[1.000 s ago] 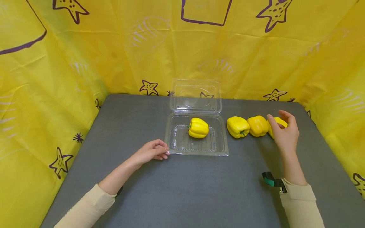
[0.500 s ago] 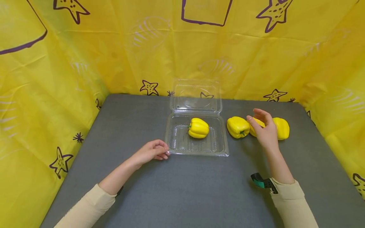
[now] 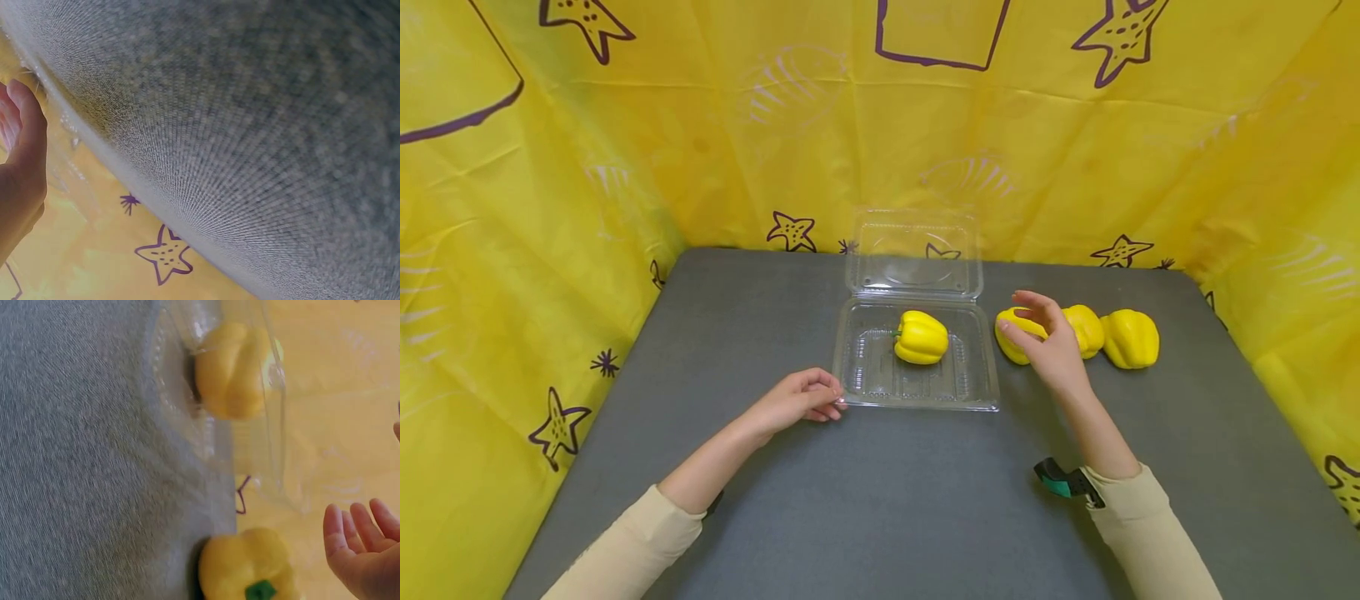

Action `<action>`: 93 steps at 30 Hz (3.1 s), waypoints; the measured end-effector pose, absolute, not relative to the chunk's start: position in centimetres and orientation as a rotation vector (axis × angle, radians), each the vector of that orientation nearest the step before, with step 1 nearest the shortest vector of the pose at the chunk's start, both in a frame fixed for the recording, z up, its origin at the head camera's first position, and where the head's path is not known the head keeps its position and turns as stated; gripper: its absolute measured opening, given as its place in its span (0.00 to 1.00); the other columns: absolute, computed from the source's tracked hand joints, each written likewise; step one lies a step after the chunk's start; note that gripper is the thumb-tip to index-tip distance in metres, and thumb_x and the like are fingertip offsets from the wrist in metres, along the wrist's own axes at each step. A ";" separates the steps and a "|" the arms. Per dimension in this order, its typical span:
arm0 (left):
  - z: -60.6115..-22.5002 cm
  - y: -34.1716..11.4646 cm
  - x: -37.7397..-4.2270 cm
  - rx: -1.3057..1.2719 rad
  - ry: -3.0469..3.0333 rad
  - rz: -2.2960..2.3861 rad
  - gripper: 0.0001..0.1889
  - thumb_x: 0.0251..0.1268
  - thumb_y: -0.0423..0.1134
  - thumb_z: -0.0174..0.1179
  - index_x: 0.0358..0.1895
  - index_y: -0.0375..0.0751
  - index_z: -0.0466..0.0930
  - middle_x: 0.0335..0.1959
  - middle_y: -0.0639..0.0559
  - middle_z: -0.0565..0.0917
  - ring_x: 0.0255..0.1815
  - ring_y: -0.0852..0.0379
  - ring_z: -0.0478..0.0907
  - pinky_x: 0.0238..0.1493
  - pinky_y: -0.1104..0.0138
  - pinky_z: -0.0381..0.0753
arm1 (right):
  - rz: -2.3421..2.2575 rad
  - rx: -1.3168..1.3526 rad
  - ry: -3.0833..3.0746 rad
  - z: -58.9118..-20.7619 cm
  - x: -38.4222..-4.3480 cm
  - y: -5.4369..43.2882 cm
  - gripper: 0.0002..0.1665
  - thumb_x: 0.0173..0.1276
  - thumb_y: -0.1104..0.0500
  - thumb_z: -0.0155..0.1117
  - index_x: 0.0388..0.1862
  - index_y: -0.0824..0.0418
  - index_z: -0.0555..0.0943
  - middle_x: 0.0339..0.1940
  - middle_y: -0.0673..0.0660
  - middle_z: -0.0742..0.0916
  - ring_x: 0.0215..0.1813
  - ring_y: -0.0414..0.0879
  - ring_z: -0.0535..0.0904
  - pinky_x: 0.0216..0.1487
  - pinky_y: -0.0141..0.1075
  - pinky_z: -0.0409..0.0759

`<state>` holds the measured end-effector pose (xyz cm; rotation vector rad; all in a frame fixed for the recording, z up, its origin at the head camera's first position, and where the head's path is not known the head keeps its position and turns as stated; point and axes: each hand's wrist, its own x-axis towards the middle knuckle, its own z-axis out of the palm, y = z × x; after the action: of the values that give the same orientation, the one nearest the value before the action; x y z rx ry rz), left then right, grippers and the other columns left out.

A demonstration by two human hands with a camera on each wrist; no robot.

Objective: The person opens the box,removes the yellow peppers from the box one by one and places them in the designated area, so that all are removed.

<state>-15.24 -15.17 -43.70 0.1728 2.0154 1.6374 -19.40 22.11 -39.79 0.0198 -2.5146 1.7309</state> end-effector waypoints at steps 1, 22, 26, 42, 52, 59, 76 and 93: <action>-43.7 -15.2 -15.2 0.170 2.017 1.635 0.14 0.72 0.37 0.55 0.50 0.27 0.72 0.44 0.33 0.84 0.40 0.49 0.83 0.47 0.59 0.82 | 1.736 0.030 -2.525 -39.8 -19.4 21.8 0.35 0.67 0.54 0.67 0.69 0.60 0.67 0.65 0.57 0.74 0.63 0.52 0.70 0.62 0.40 0.71; -43.7 -15.3 -15.2 0.168 2.014 1.646 0.14 0.72 0.37 0.54 0.49 0.27 0.72 0.42 0.36 0.84 0.39 0.49 0.83 0.47 0.59 0.83 | 1.867 0.245 -2.621 -41.6 -20.3 18.4 0.41 0.63 0.55 0.72 0.70 0.60 0.64 0.69 0.57 0.71 0.67 0.56 0.67 0.63 0.49 0.74; -43.7 -15.2 -15.2 0.164 2.011 1.648 0.14 0.72 0.37 0.54 0.50 0.27 0.72 0.42 0.36 0.84 0.39 0.51 0.83 0.47 0.60 0.83 | 1.870 0.288 -2.646 -41.9 -20.5 17.9 0.42 0.62 0.56 0.73 0.70 0.61 0.64 0.69 0.58 0.71 0.67 0.58 0.67 0.63 0.48 0.74; -43.8 -15.1 -15.1 0.170 2.005 1.655 0.14 0.72 0.37 0.54 0.49 0.27 0.72 0.41 0.38 0.85 0.38 0.52 0.83 0.46 0.60 0.83 | 1.553 0.470 -2.855 -42.6 -21.4 15.7 0.44 0.59 0.53 0.75 0.70 0.65 0.65 0.67 0.63 0.72 0.66 0.58 0.69 0.65 0.52 0.71; -43.7 -15.1 -15.1 0.160 2.008 1.651 0.14 0.72 0.37 0.54 0.50 0.26 0.72 0.41 0.37 0.84 0.38 0.52 0.83 0.46 0.60 0.83 | 1.392 0.474 -2.957 -43.1 -22.3 14.9 0.46 0.57 0.55 0.75 0.70 0.66 0.64 0.67 0.64 0.71 0.62 0.59 0.72 0.60 0.50 0.76; -43.8 -15.2 -15.1 0.166 2.005 1.650 0.16 0.72 0.37 0.54 0.51 0.24 0.71 0.41 0.37 0.84 0.39 0.50 0.83 0.47 0.60 0.83 | 1.264 0.484 -2.991 -43.5 -22.7 14.5 0.47 0.55 0.53 0.77 0.69 0.67 0.65 0.65 0.66 0.73 0.61 0.59 0.71 0.60 0.52 0.72; -43.8 -15.1 -15.1 0.165 2.003 1.650 0.15 0.72 0.36 0.54 0.50 0.25 0.72 0.41 0.36 0.84 0.38 0.50 0.83 0.47 0.59 0.83 | 1.158 0.447 -2.988 -43.7 -22.7 14.2 0.43 0.50 0.51 0.80 0.61 0.68 0.71 0.53 0.64 0.77 0.51 0.56 0.71 0.51 0.48 0.74; -43.8 -15.2 -15.2 0.182 2.001 1.643 0.16 0.72 0.37 0.54 0.51 0.24 0.71 0.43 0.35 0.84 0.40 0.47 0.83 0.48 0.58 0.83 | 1.170 0.384 -2.941 -42.8 -21.7 14.7 0.44 0.48 0.48 0.81 0.59 0.66 0.72 0.54 0.62 0.77 0.51 0.56 0.75 0.48 0.46 0.79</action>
<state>-15.15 -15.16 -43.78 0.1818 2.0010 1.6428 -21.65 14.70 -42.83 0.3840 -2.9412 1.1699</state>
